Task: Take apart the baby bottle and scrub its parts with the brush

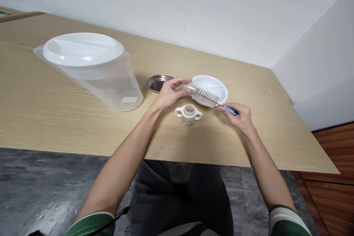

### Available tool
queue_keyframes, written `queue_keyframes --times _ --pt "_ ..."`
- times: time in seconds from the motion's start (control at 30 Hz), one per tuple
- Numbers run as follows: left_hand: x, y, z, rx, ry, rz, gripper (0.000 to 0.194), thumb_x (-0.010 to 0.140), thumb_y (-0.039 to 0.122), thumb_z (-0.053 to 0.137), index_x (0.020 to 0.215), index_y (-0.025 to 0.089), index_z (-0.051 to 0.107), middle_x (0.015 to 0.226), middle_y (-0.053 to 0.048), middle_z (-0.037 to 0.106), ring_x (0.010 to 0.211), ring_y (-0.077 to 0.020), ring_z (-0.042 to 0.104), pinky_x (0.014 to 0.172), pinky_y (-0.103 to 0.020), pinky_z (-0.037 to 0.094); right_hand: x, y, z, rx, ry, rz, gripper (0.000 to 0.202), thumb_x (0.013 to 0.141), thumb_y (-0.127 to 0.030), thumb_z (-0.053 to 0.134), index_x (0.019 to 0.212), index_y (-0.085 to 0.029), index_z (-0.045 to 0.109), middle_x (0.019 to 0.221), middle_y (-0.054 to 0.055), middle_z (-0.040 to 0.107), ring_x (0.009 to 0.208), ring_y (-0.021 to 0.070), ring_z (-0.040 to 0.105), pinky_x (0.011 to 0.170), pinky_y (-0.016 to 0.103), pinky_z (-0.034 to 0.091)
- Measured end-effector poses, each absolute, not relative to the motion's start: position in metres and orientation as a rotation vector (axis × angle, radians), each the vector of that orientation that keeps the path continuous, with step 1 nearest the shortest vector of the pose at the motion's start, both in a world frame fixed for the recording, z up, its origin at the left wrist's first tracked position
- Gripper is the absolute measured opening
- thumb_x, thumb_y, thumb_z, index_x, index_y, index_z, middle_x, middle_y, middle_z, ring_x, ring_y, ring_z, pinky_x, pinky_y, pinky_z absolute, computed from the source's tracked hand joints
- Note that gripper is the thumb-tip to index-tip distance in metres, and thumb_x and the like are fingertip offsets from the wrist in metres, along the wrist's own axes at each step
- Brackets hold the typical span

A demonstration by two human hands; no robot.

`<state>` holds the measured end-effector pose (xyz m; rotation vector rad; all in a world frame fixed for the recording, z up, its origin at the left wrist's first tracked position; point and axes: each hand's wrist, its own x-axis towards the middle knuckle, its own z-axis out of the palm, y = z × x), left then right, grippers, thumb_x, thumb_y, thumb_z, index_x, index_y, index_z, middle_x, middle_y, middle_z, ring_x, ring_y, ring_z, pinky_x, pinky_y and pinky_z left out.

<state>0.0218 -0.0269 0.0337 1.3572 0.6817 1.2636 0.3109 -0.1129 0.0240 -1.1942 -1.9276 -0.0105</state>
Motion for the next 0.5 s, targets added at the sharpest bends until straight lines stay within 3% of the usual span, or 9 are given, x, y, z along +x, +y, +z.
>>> queue_keyframes --times 0.5 --pt "0.0221 -0.0300 0.0337 1.342 0.597 1.221 0.058 0.060 0.033 0.096 0.112 0.019 0.075 0.122 -0.014 0.073 0.117 -0.0305 0.067 0.105 -0.047 0.053 0.3130 -0.1127 0.0190 -1.288 -2.018 0.126 0.036 0.101 -0.045 0.052 0.089 -0.019 0.075 0.065 0.000 0.066 0.052 0.0114 0.052 0.053 0.026 0.040"
